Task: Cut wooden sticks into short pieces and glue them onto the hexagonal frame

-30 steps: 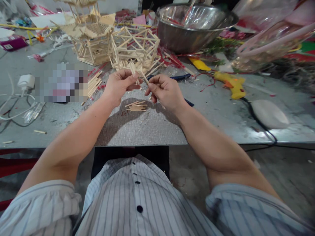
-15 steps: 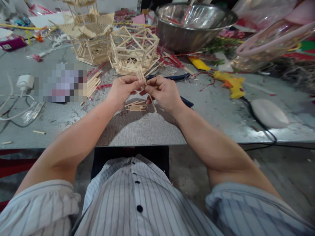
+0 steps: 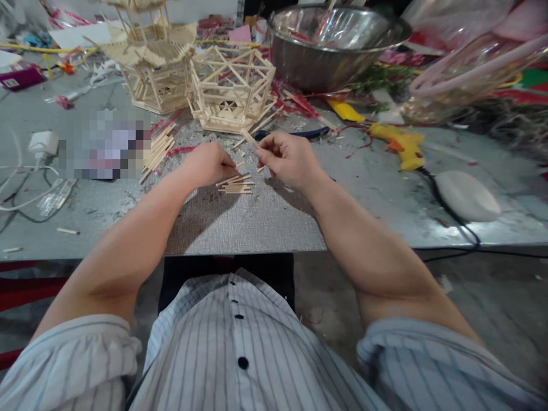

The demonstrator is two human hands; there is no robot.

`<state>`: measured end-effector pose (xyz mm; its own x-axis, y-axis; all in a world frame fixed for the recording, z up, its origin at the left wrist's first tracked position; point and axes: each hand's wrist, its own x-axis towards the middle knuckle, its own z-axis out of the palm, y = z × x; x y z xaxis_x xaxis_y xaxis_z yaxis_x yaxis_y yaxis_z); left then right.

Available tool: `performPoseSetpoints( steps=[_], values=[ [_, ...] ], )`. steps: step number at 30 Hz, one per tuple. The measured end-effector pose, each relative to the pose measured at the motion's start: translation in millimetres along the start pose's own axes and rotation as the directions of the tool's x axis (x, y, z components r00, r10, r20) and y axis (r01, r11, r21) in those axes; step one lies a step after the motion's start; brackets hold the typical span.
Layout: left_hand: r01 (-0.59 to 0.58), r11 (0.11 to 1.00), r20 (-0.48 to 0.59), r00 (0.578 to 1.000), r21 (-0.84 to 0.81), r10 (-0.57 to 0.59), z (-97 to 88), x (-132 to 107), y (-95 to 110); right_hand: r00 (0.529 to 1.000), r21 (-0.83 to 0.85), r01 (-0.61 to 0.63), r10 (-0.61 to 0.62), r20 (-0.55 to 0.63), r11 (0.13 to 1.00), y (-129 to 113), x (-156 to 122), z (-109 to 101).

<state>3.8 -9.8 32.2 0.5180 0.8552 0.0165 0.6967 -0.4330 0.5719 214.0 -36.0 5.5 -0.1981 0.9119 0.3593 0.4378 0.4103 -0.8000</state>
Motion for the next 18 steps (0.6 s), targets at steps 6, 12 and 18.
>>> performPoseSetpoints(
  steps=[6,12,18],
  values=[
    [0.002,0.972,0.062,0.998,0.236,-0.017,-3.5,-0.4,3.5,0.986,-0.332,0.024,0.033,0.165,0.943,-9.1,-1.6,-6.0],
    [0.071,0.997,-0.211,0.976,0.039,-0.061,-10.4,-0.4,0.7,0.959,-0.700,0.017,0.187,0.213,0.714,-30.1,-4.4,-7.2],
    [-0.073,0.986,-0.067,0.994,0.150,0.083,-4.7,-5.5,16.0,0.942,-0.779,0.106,0.188,0.278,0.618,-39.4,-8.3,-1.9]
  ],
)
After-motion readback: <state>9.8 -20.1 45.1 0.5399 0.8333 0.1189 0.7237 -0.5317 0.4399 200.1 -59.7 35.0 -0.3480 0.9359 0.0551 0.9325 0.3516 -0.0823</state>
